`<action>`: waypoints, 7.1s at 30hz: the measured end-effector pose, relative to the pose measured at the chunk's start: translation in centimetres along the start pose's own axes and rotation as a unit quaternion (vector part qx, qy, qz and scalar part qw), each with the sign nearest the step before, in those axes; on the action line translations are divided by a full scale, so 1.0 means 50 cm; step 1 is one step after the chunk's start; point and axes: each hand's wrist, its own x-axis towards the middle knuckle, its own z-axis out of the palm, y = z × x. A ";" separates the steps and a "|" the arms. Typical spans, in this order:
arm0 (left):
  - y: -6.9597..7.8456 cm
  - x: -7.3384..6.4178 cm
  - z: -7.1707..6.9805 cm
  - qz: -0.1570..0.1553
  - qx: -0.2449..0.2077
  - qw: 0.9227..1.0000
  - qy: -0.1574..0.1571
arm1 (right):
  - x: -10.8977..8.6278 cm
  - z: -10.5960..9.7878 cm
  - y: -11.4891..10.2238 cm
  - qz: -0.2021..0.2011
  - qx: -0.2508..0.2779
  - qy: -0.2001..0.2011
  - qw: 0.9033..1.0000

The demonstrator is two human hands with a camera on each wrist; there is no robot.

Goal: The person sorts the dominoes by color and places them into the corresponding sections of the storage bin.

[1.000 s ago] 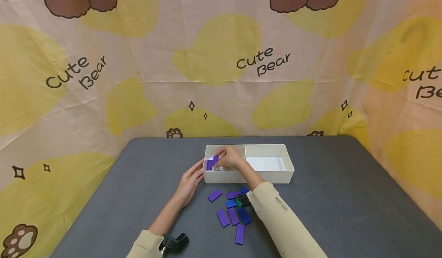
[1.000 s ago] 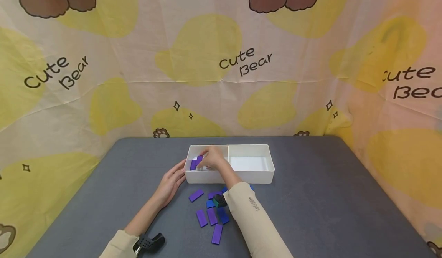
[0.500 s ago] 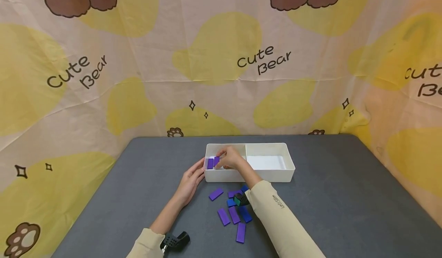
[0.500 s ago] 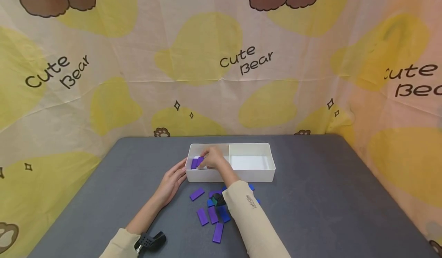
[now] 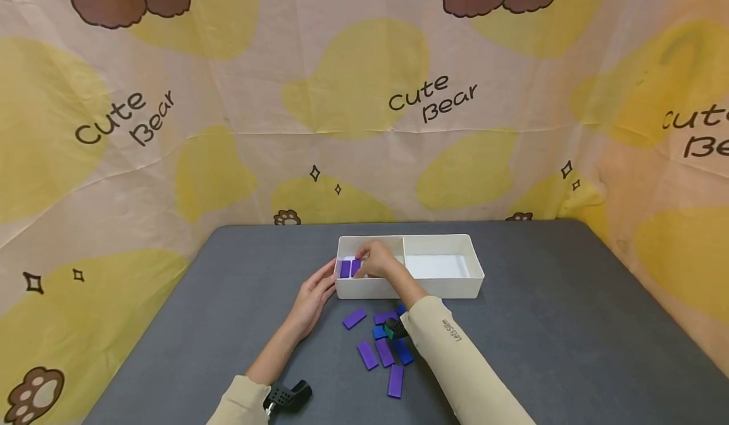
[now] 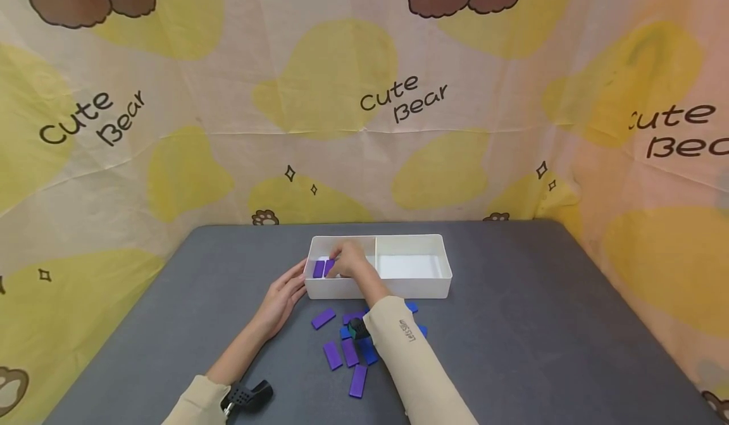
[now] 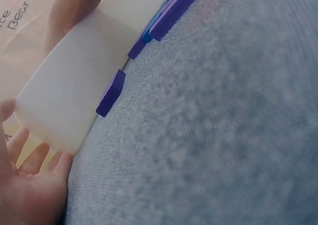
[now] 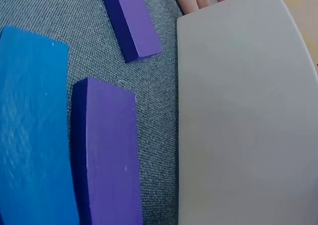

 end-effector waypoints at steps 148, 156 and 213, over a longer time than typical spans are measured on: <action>-0.005 0.001 0.001 0.006 0.003 1.000 -0.006 | -0.351 -0.066 0.117 -0.177 0.093 -0.067 0.977; -0.003 0.001 -0.002 0.006 0.000 1.000 -0.005 | -0.358 -0.060 0.122 -0.174 0.091 -0.102 0.975; -0.005 0.002 -0.003 0.005 -0.004 1.000 -0.008 | -0.358 -0.074 0.099 -0.198 -0.030 -0.190 0.961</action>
